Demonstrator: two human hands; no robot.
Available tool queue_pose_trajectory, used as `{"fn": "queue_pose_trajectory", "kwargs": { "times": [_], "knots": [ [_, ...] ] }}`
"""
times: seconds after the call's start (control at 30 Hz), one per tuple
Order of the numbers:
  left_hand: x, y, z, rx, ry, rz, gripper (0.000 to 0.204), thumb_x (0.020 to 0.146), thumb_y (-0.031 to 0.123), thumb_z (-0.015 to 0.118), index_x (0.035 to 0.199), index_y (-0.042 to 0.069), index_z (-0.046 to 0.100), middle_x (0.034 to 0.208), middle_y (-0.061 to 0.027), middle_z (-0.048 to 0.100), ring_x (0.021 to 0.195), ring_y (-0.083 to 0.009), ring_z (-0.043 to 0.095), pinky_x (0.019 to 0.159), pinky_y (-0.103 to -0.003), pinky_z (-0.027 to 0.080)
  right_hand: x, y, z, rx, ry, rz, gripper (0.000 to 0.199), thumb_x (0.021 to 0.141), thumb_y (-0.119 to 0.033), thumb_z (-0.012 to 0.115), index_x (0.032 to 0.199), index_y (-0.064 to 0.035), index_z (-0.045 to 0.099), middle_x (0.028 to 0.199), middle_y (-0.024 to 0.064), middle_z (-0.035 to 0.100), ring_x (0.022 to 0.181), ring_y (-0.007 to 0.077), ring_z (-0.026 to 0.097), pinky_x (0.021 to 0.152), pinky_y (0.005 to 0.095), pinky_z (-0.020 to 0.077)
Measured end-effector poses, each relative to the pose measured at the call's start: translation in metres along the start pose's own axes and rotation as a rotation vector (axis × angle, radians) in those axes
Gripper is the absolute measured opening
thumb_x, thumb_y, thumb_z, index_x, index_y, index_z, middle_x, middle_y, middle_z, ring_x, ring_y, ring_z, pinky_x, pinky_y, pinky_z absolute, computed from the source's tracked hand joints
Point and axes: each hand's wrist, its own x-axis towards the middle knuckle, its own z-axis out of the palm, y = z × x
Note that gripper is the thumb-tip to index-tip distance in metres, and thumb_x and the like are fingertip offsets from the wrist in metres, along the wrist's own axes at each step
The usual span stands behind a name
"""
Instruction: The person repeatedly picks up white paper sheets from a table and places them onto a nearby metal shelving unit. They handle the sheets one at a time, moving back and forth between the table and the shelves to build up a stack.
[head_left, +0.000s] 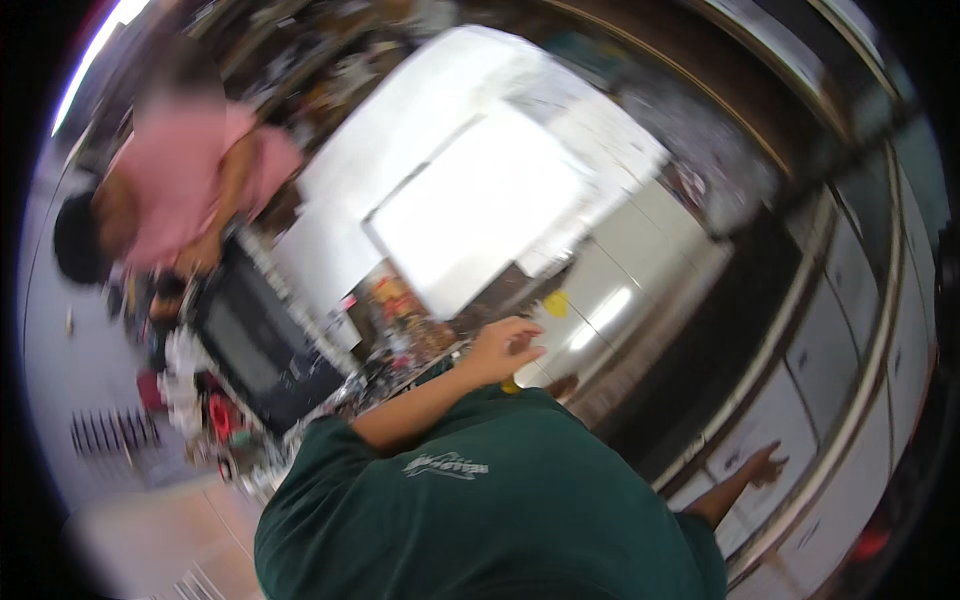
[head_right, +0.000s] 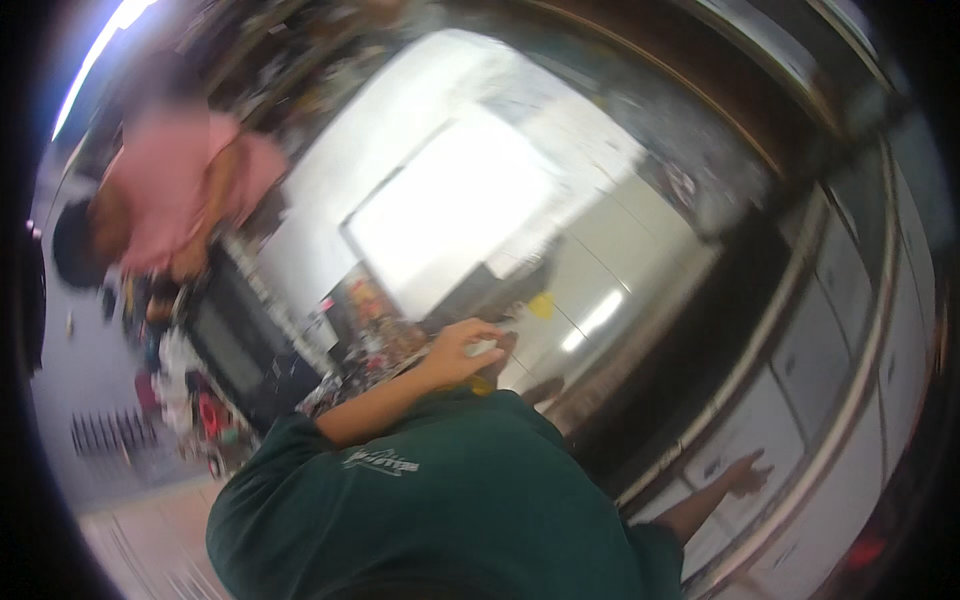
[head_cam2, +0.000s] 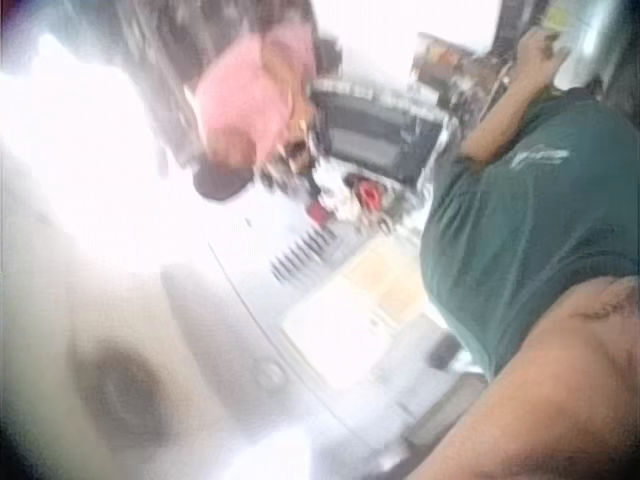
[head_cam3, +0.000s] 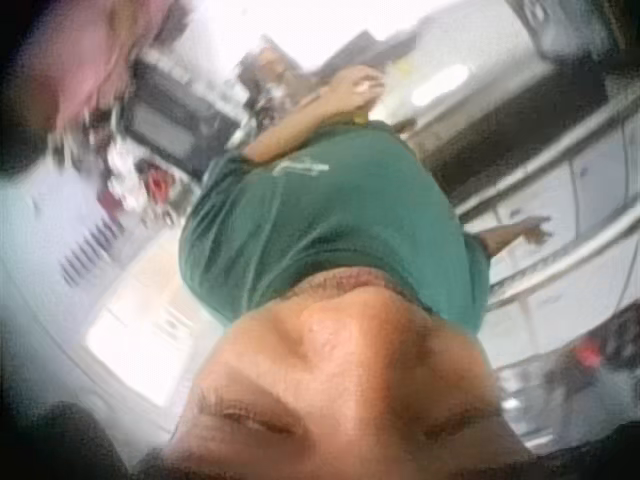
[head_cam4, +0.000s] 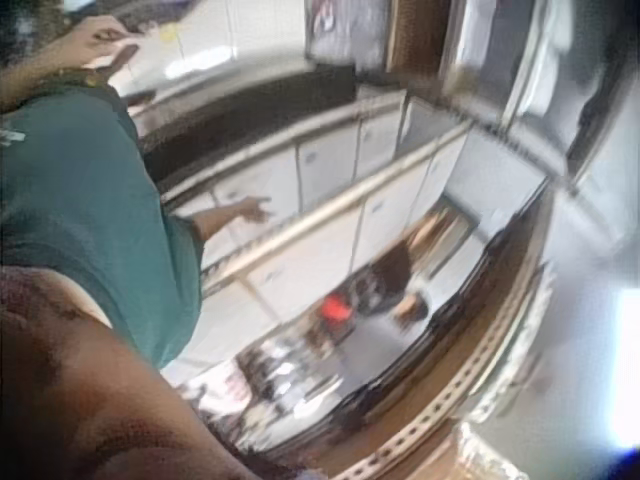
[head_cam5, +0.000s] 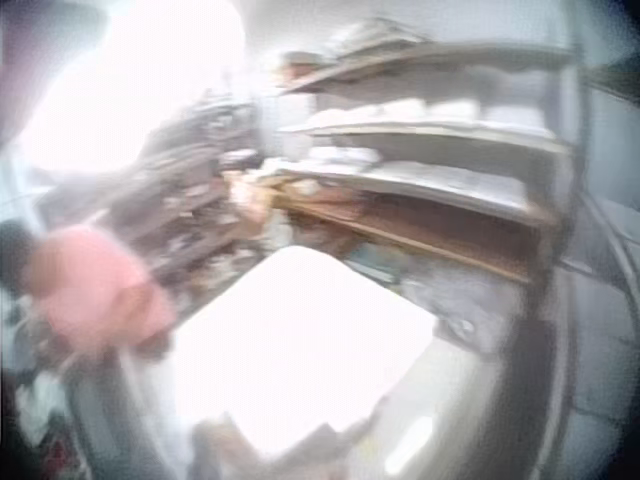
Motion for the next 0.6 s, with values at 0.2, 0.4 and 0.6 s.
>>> {"fn": "queue_pose_trajectory", "kwargs": {
  "times": [0.2,0.4,0.6],
  "knots": [
    [0.004,-0.062,-0.005,-0.344,0.382,-0.198,0.035,0.078,0.028,0.07,0.102,0.003,0.061,0.092,-0.0106,0.064,0.083,-0.018,0.061,0.073,-0.03,0.048,-0.132,-0.153,-0.056,0.704,-0.196,-0.631,0.056,0.085,-0.037,0.06,0.132,-0.0103,0.043,0.122,0.0189,0.054,0.11,0.0345,0.053,0.091,0.042,0.0424],
    [0.006,-0.102,-0.024,-0.197,0.529,-0.335,0.037,0.078,0.031,0.069,0.101,0.003,0.061,0.087,-0.0118,0.065,0.081,-0.0203,0.061,0.072,-0.032,0.048,-0.249,-0.21,-0.09,0.882,-0.707,-0.943,0.042,0.086,-0.01,0.055,0.127,-0.0038,0.047,0.096,0.0178,0.061,0.089,0.0285,0.06,0.08,0.0369,0.046],
    [-0.006,-0.119,-0.03,0.26,0.706,-0.198,0.028,0.075,0.029,0.068,0.092,0.008,0.063,0.091,-0.0073,0.061,0.089,-0.0249,0.058,0.075,-0.036,0.048,-0.292,-0.182,-0.074,0.731,-1.014,-1.129,0.041,0.081,-0.008,0.057,0.121,-0.0005,0.052,0.083,0.0154,0.063,0.075,0.0242,0.06,0.071,0.0358,0.0474]
  ]
}}
